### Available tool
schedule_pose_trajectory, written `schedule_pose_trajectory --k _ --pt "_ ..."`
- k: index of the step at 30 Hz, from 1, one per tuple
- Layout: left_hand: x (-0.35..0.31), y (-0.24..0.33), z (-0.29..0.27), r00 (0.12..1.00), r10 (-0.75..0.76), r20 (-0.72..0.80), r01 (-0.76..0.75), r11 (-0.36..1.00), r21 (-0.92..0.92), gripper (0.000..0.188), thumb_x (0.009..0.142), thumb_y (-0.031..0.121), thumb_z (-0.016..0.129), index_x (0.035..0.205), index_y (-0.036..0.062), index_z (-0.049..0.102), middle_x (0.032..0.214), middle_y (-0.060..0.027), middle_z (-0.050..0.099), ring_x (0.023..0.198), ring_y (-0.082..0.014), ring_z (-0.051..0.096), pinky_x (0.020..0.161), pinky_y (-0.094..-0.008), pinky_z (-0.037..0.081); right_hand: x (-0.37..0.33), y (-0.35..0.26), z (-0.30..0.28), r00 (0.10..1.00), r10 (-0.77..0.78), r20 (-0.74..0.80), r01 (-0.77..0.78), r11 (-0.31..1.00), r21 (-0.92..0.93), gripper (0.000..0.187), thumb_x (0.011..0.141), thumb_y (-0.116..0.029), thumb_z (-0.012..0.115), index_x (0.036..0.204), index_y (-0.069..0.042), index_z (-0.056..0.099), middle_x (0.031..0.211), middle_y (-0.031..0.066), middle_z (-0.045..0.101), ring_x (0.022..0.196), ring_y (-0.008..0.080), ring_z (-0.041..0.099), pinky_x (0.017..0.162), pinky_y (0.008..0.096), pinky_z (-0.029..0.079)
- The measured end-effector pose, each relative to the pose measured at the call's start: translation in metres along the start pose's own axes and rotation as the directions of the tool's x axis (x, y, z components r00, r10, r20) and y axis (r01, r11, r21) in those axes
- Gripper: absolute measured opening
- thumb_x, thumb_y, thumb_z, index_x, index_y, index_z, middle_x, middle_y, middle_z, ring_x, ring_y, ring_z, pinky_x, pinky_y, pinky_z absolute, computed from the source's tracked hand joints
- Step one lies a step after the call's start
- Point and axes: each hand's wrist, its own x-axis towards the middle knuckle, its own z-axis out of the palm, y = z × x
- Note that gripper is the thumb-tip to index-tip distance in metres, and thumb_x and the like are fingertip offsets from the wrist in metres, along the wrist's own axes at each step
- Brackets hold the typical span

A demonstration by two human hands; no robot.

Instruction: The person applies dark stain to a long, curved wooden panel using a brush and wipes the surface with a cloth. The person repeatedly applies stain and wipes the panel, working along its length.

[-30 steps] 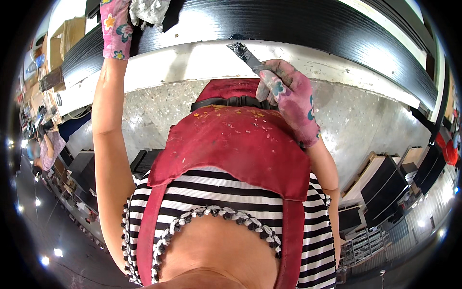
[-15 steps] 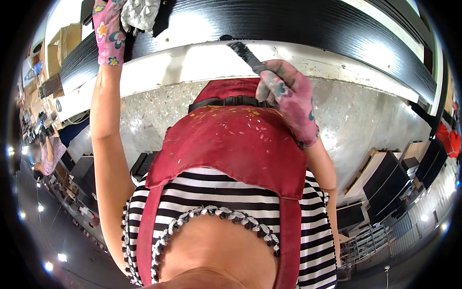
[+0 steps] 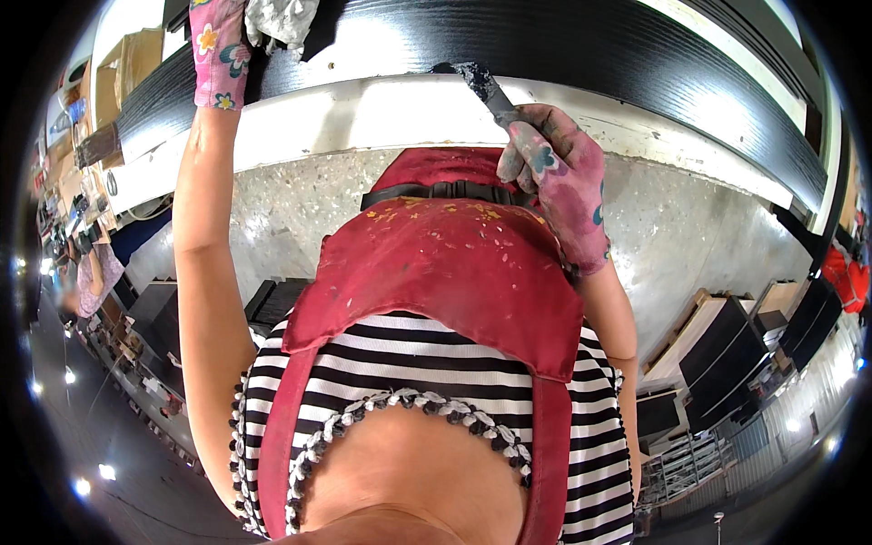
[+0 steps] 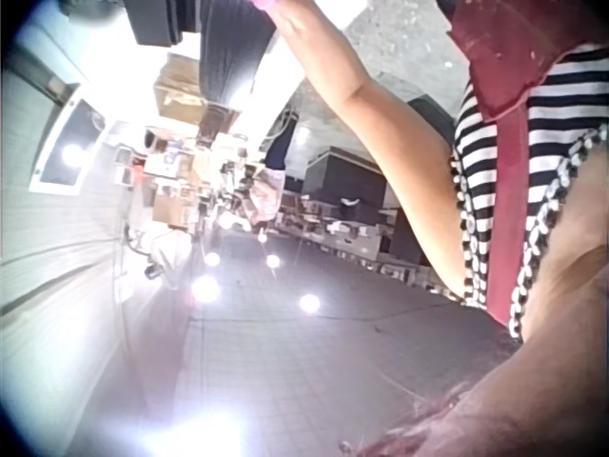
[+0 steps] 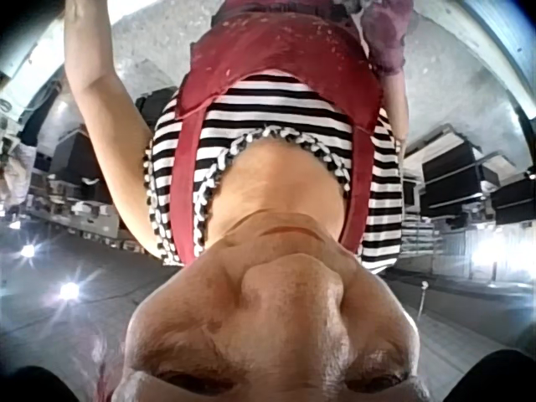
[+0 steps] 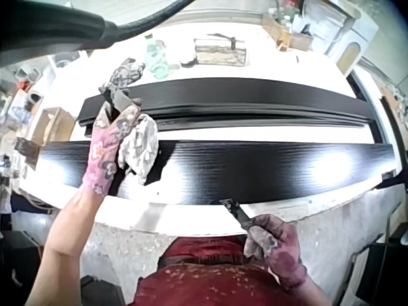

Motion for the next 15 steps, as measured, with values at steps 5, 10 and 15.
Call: schedule_pose_trajectory --k 5,10,15 --pt "0.003 0.000 -0.001 0.999 0.046 0.023 -0.047 0.997 0.057 0.028 0.091 0.010 0.066 0.117 0.0026 0.058 0.094 -0.0033 0.065 0.077 -0.0102 0.064 0.067 -0.0226 0.053 0.002 0.005 0.009 0.998 0.003 0.060 0.000 0.998 -0.063 0.024 0.094 -0.016 0.060 0.113 0.000 0.059 0.072 0.0011 0.063 0.058 0.0068 0.055 0.051 0.0183 0.036" --pt "-0.001 0.003 0.001 0.998 0.046 0.042 -0.048 0.998 0.042 0.028 0.092 0.012 0.065 0.117 0.0029 0.058 0.093 -0.0029 0.065 0.077 -0.0093 0.063 0.066 -0.0224 0.052 -0.002 0.006 0.010 0.995 0.018 0.095 -0.015 0.999 -0.031 0.024 0.094 -0.015 0.059 0.112 0.000 0.059 0.072 0.0020 0.062 0.058 0.0067 0.056 0.050 0.0190 0.036" --pt "-0.005 0.006 0.003 0.999 -0.007 0.036 0.006 1.000 0.018 0.027 0.092 0.012 0.065 0.117 0.0028 0.058 0.094 -0.0024 0.065 0.078 -0.0087 0.062 0.068 -0.0224 0.052 0.006 0.001 0.013 0.999 -0.006 0.046 0.009 0.997 -0.072 0.024 0.094 -0.017 0.059 0.111 0.000 0.060 0.070 0.0022 0.062 0.057 0.0062 0.054 0.049 0.0194 0.035"
